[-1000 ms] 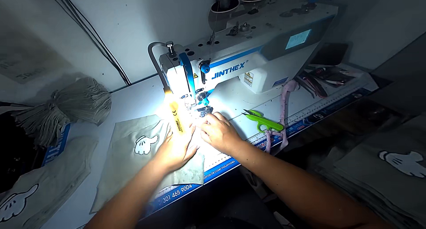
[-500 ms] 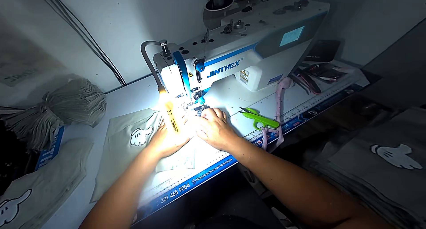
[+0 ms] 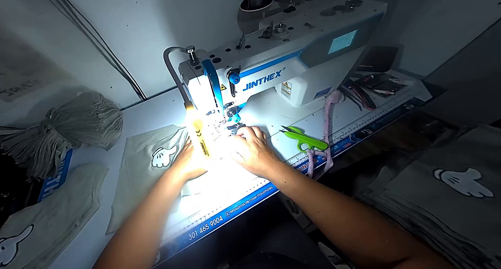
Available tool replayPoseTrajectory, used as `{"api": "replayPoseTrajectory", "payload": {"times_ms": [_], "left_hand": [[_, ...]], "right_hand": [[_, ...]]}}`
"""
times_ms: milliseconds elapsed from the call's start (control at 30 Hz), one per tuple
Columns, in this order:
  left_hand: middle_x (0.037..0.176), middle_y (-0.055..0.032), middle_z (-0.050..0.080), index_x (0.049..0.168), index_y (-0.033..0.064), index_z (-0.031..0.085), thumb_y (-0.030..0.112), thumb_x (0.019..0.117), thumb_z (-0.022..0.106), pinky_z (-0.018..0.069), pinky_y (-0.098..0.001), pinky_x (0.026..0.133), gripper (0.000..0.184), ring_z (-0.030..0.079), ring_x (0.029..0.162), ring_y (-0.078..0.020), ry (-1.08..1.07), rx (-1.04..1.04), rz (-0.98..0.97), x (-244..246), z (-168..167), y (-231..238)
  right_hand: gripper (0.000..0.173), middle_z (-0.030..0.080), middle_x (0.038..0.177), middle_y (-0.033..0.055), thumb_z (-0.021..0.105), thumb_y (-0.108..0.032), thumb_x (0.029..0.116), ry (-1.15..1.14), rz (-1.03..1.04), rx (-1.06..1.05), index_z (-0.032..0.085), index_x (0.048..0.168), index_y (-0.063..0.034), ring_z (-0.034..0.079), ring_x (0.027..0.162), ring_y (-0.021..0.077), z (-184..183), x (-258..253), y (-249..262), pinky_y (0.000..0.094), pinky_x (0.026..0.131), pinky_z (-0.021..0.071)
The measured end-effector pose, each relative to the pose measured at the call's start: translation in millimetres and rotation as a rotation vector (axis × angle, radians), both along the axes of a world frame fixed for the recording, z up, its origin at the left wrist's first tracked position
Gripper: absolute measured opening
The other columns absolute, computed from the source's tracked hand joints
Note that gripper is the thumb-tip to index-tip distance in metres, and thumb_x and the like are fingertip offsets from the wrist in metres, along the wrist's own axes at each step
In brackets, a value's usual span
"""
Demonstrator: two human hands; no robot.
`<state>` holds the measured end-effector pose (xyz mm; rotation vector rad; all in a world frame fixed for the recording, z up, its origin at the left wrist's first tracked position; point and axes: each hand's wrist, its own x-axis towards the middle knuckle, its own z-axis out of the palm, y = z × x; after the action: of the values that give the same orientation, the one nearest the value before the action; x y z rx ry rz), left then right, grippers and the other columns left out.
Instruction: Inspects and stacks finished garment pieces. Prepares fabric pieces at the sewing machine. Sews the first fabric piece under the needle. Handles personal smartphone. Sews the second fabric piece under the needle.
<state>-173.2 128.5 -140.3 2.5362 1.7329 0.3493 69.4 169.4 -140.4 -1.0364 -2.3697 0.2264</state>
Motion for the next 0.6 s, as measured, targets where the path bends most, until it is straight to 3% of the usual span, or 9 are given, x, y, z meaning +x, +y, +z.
{"api": "replayPoseTrajectory", "payload": {"times_ms": [333, 433, 600], "left_hand": [[0.159, 0.0019, 0.046, 0.153, 0.0232, 0.049, 0.066, 0.0983, 0.043, 0.0161, -0.0464, 0.128, 0.07, 0.031, 0.153, -0.018, -0.027, 0.031, 0.011, -6.3, -13.9, 8.8], [0.157, -0.0007, 0.048, 0.152, 0.0206, 0.05, 0.064, 0.0988, 0.042, 0.0178, -0.047, 0.127, 0.069, 0.033, 0.152, -0.02, -0.013, 0.044, 0.005, -4.0, -10.3, 6.8], [0.162, -0.0023, 0.042, 0.156, 0.0184, 0.045, 0.062, 0.1027, 0.034, 0.0104, -0.0519, 0.128, 0.07, 0.026, 0.156, -0.024, 0.055, -0.024, 0.1, 8.3, -0.9, -4.6]], "right_hand": [[0.03, 0.065, 0.119, 0.01, 0.06, -0.035, 0.0947, 0.004, -0.014, -0.007, 0.073, 0.112, -0.015, 0.056, 0.121, 0.0323, 1.5, 0.6, -1.9, 0.0529, 0.099, 0.0444], [0.029, 0.066, 0.118, 0.0096, 0.06, -0.035, 0.0949, 0.017, -0.019, -0.001, 0.074, 0.112, -0.0156, 0.057, 0.121, 0.0323, 0.9, 0.2, -1.6, 0.0528, 0.099, 0.0446], [0.029, 0.066, 0.119, 0.0108, 0.063, -0.035, 0.0949, 0.06, -0.037, -0.008, 0.075, 0.112, -0.0143, 0.057, 0.121, 0.0333, -1.5, 1.1, -0.2, 0.0538, 0.1, 0.045]]}}
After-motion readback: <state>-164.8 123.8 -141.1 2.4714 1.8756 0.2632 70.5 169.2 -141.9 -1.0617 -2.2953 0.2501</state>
